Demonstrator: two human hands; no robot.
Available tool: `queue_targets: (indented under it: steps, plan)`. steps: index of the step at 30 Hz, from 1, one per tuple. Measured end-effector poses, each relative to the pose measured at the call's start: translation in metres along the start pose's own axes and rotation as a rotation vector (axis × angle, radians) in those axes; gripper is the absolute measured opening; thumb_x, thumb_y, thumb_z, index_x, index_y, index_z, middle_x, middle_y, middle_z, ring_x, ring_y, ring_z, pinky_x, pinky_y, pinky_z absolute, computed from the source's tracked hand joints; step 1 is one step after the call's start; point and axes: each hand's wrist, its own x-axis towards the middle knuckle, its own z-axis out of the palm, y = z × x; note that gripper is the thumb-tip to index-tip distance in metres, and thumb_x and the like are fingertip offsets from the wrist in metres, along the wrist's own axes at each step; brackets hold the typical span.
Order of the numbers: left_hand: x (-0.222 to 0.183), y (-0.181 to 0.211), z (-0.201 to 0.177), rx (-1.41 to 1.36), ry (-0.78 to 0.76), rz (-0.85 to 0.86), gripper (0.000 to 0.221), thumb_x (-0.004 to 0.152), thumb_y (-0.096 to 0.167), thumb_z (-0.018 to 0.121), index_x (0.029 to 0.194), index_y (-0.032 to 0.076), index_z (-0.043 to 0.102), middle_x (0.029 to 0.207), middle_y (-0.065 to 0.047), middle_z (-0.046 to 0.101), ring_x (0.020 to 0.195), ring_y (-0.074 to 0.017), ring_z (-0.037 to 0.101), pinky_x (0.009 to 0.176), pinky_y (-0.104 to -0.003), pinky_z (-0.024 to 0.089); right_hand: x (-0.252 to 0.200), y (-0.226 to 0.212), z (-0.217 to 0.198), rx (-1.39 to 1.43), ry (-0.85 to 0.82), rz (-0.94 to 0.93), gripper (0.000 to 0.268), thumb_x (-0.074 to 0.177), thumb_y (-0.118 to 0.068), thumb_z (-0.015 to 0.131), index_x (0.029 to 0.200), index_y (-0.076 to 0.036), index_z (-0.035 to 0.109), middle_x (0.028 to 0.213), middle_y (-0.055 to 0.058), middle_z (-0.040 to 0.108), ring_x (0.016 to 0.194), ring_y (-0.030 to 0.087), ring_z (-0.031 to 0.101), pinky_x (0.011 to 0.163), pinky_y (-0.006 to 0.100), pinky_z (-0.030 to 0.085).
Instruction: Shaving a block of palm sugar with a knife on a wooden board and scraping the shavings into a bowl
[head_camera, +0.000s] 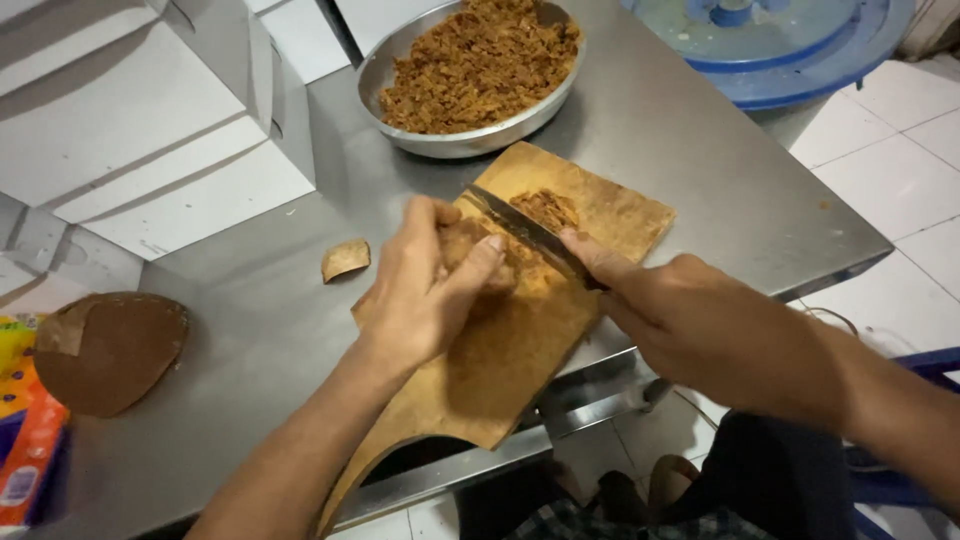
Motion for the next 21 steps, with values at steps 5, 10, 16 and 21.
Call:
queue_targets:
  steps: [5, 10, 16, 21]
  plan:
    - [0.009, -0.009, 0.017, 0.085, 0.083, 0.109, 0.041, 0.095, 0.050, 0.044, 0.099, 0.009, 0.049, 0.103, -0.012, 0.063, 0.102, -0.0342, 0.060, 0.083, -0.049, 0.043, -0.007, 0.000, 0.025, 0.094, 0.040, 0.020, 0.073, 0.101, -0.032, 0.042, 0.168, -0.053, 0.022, 0.061, 0.015, 0.068, 0.048, 0.024, 0.064, 0.056, 0.036, 0.053]
    - [0.006, -0.014, 0.031, 0.192, 0.149, 0.132, 0.043, 0.100, 0.049, 0.042, 0.102, 0.006, 0.046, 0.099, -0.021, 0.060, 0.089, -0.0440, 0.057, 0.071, -0.058, 0.044, -0.009, 0.011, 0.046, 0.241, 0.026, 0.062, 0.077, 0.101, -0.029, 0.044, 0.171, -0.053, 0.020, 0.046, 0.013, 0.044, 0.036, 0.023, 0.037, 0.044, 0.040, 0.036]
    - [0.008, -0.018, 0.040, 0.169, 0.317, 0.247, 0.033, 0.094, 0.033, 0.061, 0.093, 0.005, 0.044, 0.087, -0.018, 0.055, 0.074, -0.0397, 0.054, 0.063, -0.056, 0.040, -0.008, -0.008, 0.046, 0.166, -0.027, 0.146, 0.076, 0.100, -0.036, 0.039, 0.171, -0.053, 0.017, 0.055, 0.021, 0.061, 0.045, 0.032, 0.061, 0.054, 0.042, 0.046]
    - [0.007, -0.017, 0.047, 0.210, 0.426, 0.254, 0.034, 0.088, 0.037, 0.060, 0.095, 0.005, 0.047, 0.089, -0.018, 0.059, 0.078, -0.0436, 0.059, 0.063, -0.058, 0.046, 0.005, 0.011, 0.064, -0.002, 0.013, -0.069, 0.087, 0.098, -0.023, 0.040, 0.172, -0.036, -0.005, 0.052, 0.023, 0.056, 0.042, 0.038, 0.054, 0.049, 0.047, 0.037]
